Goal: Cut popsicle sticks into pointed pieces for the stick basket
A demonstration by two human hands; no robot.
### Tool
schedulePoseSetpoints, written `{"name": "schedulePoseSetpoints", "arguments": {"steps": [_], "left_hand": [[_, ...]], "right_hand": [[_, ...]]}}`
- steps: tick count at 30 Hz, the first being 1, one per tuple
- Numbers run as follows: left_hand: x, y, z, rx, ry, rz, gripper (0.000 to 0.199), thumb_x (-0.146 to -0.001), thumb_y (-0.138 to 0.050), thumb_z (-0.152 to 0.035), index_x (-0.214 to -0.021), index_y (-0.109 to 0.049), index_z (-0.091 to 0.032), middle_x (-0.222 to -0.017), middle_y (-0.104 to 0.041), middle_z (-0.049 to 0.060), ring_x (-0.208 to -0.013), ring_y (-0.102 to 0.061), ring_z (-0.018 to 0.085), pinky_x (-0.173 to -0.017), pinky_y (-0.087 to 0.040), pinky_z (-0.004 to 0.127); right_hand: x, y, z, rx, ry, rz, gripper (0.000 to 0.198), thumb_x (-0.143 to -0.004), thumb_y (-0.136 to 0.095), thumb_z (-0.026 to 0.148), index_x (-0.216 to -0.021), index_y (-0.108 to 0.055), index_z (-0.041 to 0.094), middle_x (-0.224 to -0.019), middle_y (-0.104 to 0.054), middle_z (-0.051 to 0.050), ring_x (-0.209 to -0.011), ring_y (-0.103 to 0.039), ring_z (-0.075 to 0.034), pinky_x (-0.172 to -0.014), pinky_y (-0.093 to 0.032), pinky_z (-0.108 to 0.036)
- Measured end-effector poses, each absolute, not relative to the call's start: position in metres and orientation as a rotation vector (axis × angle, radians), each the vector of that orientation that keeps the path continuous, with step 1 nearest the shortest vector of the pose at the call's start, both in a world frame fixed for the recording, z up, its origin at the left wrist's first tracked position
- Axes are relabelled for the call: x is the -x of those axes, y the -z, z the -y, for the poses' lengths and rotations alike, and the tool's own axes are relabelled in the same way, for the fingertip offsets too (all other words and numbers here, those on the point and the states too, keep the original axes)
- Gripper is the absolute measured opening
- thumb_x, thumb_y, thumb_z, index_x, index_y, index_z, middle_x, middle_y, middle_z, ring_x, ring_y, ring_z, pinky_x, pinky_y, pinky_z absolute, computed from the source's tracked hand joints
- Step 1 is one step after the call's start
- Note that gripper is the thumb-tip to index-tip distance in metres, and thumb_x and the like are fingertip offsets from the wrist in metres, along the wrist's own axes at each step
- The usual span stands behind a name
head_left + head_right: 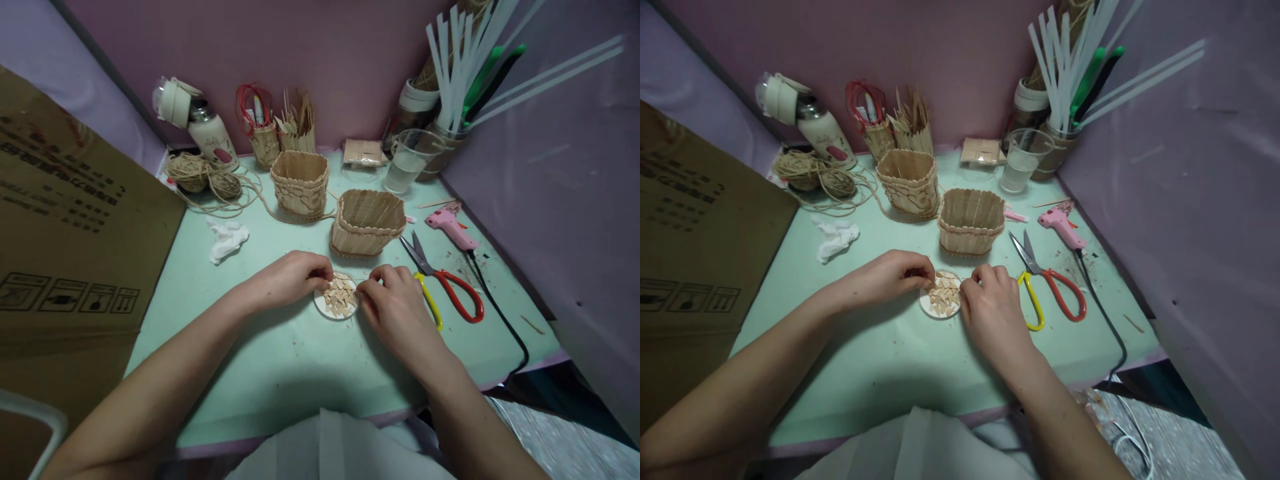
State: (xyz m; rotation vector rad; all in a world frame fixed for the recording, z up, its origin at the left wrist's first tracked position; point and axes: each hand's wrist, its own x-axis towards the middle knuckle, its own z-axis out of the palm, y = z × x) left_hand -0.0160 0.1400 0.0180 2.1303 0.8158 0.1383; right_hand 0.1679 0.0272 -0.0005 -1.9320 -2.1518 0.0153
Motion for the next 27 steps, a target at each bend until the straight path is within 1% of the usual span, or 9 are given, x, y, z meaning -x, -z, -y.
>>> {"name": "schedulePoseSetpoints", "arguments": {"steps": [5,11,15,22,27], "left_hand": [[0.015,-0.018,-0.137,-2.211,-0.108,-0.788,0.016,-0.08,-0.052,-0.02,-0.085,-0.067,-0.019,-0.079,-0.067,0.0,-0.072,-0.057,0.014,-0.065,-0.038,0.023],[0.01,-0.016,-0.13,-2.322,-0.075,-0.761,0.015,-0.08,-0.05,-0.016,-0.081,-0.065,-0.018,-0.078,-0.066,0.002,-0.072,-0.056,0.014,-0.065,-0.037,0.024],[0.009,-0.017,-0.129,-2.351,-0.061,-0.742,0.016,-0.078,-0.049,-0.014,-0.08,-0.065,-0.018,-0.076,-0.065,0.002,-0.069,-0.054,0.014,-0.064,-0.036,0.024],[0.008,-0.016,-0.128,-2.363,-0.053,-0.708,0.017,-0.079,-0.05,-0.014,-0.081,-0.066,-0.018,-0.078,-0.066,0.002,-0.072,-0.055,0.016,-0.065,-0.037,0.025],[0.008,-0.016,-0.127,-2.374,-0.045,-0.723,0.016,-0.078,-0.051,-0.014,-0.083,-0.066,-0.018,-0.081,-0.066,0.003,-0.075,-0.056,0.016,-0.066,-0.038,0.026]], "right_hand": [[-0.153,-0.006,-0.028,2.104,0.044,2.228,0.013,-0.087,-0.058,0.025,-0.081,-0.067,0.018,-0.092,-0.058,-0.01,-0.087,-0.046,-0.027,-0.067,-0.033,-0.037],[-0.138,-0.015,-0.034,2.249,0.05,2.3,0.013,-0.087,-0.054,0.013,-0.084,-0.066,0.015,-0.09,-0.058,-0.012,-0.088,-0.047,-0.03,-0.064,-0.031,-0.037],[-0.141,-0.016,-0.037,2.232,-0.006,2.343,0.014,-0.088,-0.053,0.011,-0.085,-0.066,0.015,-0.091,-0.058,-0.012,-0.09,-0.048,-0.03,-0.064,-0.031,-0.037],[-0.15,-0.012,-0.037,2.197,-0.016,2.356,0.016,-0.089,-0.052,0.017,-0.082,-0.066,0.016,-0.089,-0.058,-0.011,-0.087,-0.048,-0.029,-0.064,-0.032,-0.037],[-0.151,-0.011,-0.04,2.175,-0.042,2.337,0.014,-0.086,-0.053,0.014,-0.08,-0.066,0.015,-0.088,-0.058,-0.012,-0.087,-0.049,-0.03,-0.064,-0.034,-0.037]]}}
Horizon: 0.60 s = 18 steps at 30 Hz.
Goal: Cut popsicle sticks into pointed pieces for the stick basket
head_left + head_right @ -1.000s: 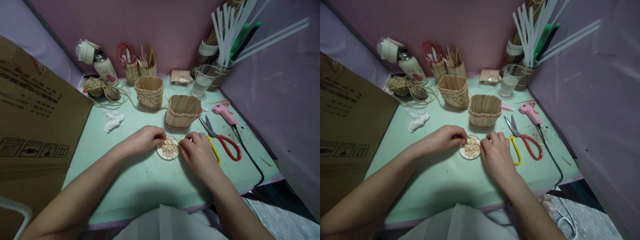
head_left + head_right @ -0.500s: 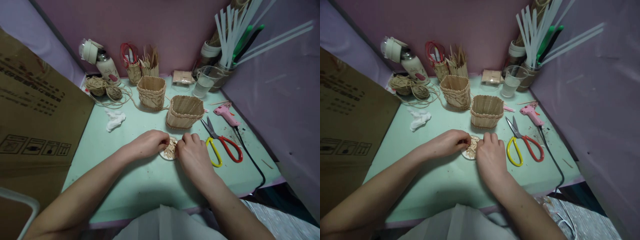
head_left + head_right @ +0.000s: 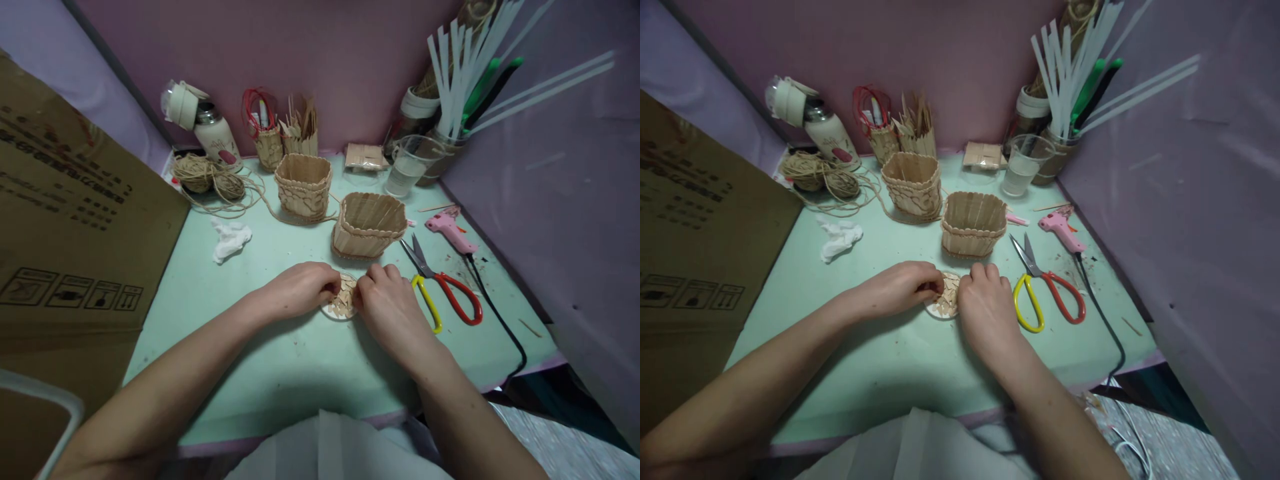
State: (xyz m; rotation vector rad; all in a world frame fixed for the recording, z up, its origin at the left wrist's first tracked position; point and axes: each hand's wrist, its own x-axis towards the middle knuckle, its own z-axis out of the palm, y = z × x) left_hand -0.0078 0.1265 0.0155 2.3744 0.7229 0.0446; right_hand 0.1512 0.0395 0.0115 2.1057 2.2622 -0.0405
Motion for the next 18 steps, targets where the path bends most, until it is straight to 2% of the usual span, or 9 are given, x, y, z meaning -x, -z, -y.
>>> {"name": "schedulePoseSetpoints", "arguments": {"steps": [2,4,9,12,14,18], "left_hand": [[0.008,-0.017,-0.126,-2.357,-0.05,-0.737,0.016,-0.077,-0.052,-0.014,-0.084,-0.066,-0.018,-0.081,-0.065,0.003,-0.074,-0.056,0.016,-0.066,-0.038,0.025],[0.008,-0.02,-0.125,-2.333,-0.103,-0.763,0.016,-0.077,-0.053,-0.014,-0.086,-0.066,-0.017,-0.084,-0.064,0.003,-0.075,-0.056,0.015,-0.068,-0.039,0.025],[-0.001,-0.021,-0.115,-1.953,-0.291,-0.873,0.016,-0.077,-0.057,-0.022,-0.086,-0.068,-0.017,-0.082,-0.067,0.003,-0.075,-0.059,0.015,-0.068,-0.043,0.025],[-0.01,-0.017,-0.108,-1.594,-0.329,-0.916,0.018,-0.074,-0.059,-0.027,-0.084,-0.069,-0.014,-0.076,-0.068,0.004,-0.069,-0.059,0.015,-0.063,-0.044,0.025],[-0.014,-0.014,-0.105,-1.466,-0.357,-0.949,0.02,-0.071,-0.062,-0.028,-0.081,-0.069,-0.012,-0.075,-0.068,0.005,-0.068,-0.059,0.015,-0.064,-0.044,0.025],[-0.017,-0.011,-0.104,-1.339,-0.406,-0.975,0.019,-0.068,-0.065,-0.029,-0.075,-0.068,-0.012,-0.068,-0.065,0.003,-0.062,-0.056,0.013,-0.062,-0.043,0.025]], "right_hand": [[-0.157,-0.013,-0.04,-2.162,0.148,-2.316,0.015,-0.086,-0.053,0.014,-0.077,-0.065,0.016,-0.088,-0.059,-0.012,-0.087,-0.05,-0.028,-0.068,-0.036,-0.037],[-0.165,-0.016,-0.04,-2.309,0.384,-2.408,0.014,-0.085,-0.054,0.016,-0.075,-0.063,0.018,-0.086,-0.059,-0.009,-0.085,-0.052,-0.025,-0.073,-0.038,-0.035],[-0.183,-0.019,-0.041,-2.705,1.297,-2.364,0.014,-0.084,-0.054,0.029,-0.077,-0.061,0.019,-0.08,-0.059,-0.002,-0.075,-0.054,-0.018,-0.067,-0.04,-0.028],[-0.183,-0.016,-0.043,-2.753,1.683,-2.181,0.017,-0.082,-0.055,0.035,-0.079,-0.061,0.019,-0.076,-0.059,-0.001,-0.071,-0.053,-0.017,-0.063,-0.039,-0.027],[-0.181,-0.013,-0.044,-2.758,1.805,-2.137,0.019,-0.081,-0.057,0.036,-0.078,-0.062,0.018,-0.074,-0.059,0.0,-0.07,-0.053,-0.016,-0.063,-0.039,-0.027],[-0.178,-0.01,-0.045,-2.785,1.834,-2.141,0.018,-0.08,-0.059,0.036,-0.078,-0.062,0.018,-0.074,-0.06,0.0,-0.069,-0.053,-0.016,-0.063,-0.039,-0.026]]}}
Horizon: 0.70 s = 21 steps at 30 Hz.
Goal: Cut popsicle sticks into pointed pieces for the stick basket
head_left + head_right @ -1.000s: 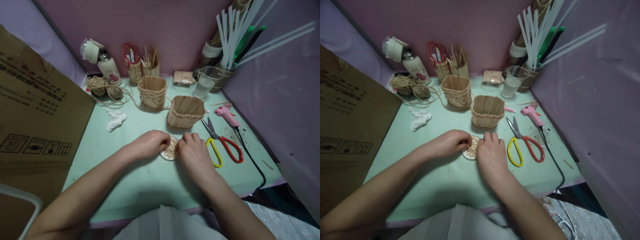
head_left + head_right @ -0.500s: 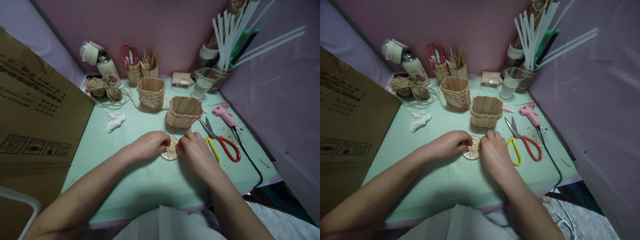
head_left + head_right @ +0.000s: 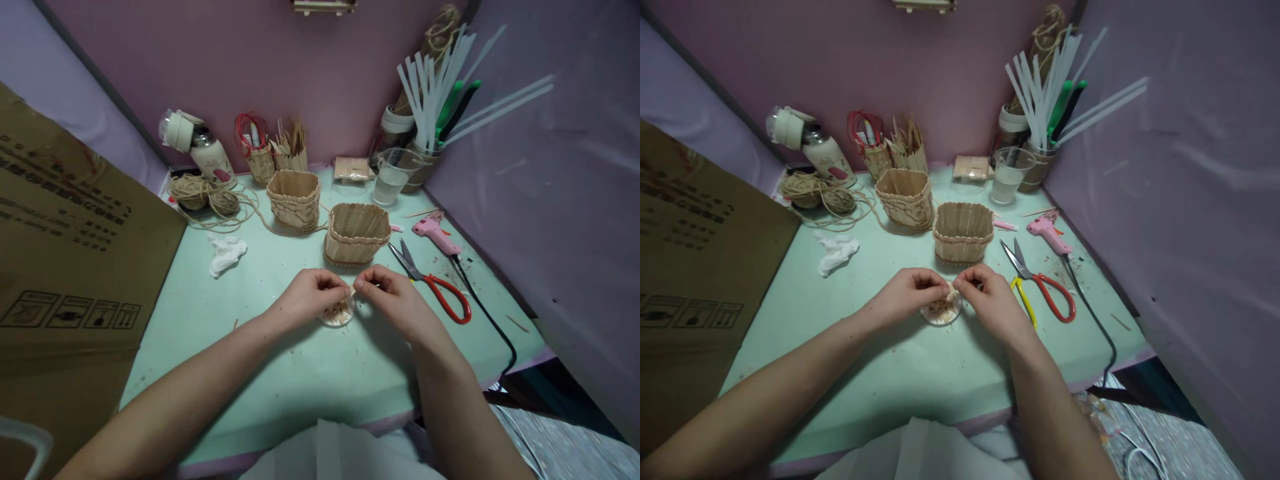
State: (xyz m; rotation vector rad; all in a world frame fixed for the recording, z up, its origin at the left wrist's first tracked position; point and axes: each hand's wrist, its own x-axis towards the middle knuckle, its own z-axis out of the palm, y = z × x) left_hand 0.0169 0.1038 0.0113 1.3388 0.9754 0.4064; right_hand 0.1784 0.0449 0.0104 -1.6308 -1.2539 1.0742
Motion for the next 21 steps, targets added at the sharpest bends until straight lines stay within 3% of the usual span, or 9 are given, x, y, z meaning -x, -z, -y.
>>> {"name": "schedulePoseSetpoints", "arguments": {"steps": [6,10,13,21], "left_hand": [[-0.018,-0.012,-0.102,-1.156,-0.406,-0.973,0.016,-0.065,-0.068,-0.027,-0.069,-0.066,-0.012,-0.06,-0.059,-0.001,-0.053,-0.048,0.008,-0.054,-0.036,0.021],[-0.017,-0.014,-0.105,-1.027,-0.383,-0.96,0.019,-0.064,-0.071,-0.029,-0.067,-0.065,-0.012,-0.056,-0.056,-0.001,-0.048,-0.042,0.005,-0.047,-0.029,0.019],[-0.016,-0.014,-0.108,-0.943,-0.388,-0.925,0.025,-0.063,-0.075,-0.032,-0.068,-0.064,-0.01,-0.053,-0.052,-0.002,-0.047,-0.04,0.004,-0.045,-0.024,0.017],[-0.015,-0.011,-0.11,-0.929,-0.415,-0.923,0.031,-0.063,-0.078,-0.035,-0.07,-0.065,-0.008,-0.05,-0.048,-0.003,-0.045,-0.036,0.002,-0.044,-0.023,0.017]], "right_hand": [[-0.176,-0.01,-0.045,1.611,-1.037,1.26,0.017,-0.08,-0.058,0.034,-0.075,-0.063,0.018,-0.073,-0.062,-0.001,-0.07,-0.056,-0.017,-0.064,-0.042,-0.028],[-0.179,-0.009,-0.045,1.595,-0.884,1.231,0.024,-0.087,-0.05,0.037,-0.086,-0.066,0.019,-0.089,-0.065,-0.005,-0.086,-0.058,-0.02,-0.076,-0.043,-0.031],[-0.185,-0.006,-0.044,1.61,-0.726,1.202,0.026,-0.088,-0.049,0.039,-0.091,-0.065,0.019,-0.089,-0.065,-0.005,-0.083,-0.058,-0.02,-0.071,-0.044,-0.03],[-0.189,-0.001,-0.042,1.64,-0.622,1.225,0.02,-0.086,-0.054,0.036,-0.083,-0.063,0.019,-0.079,-0.063,-0.003,-0.07,-0.055,-0.018,-0.061,-0.041,-0.029]]}}
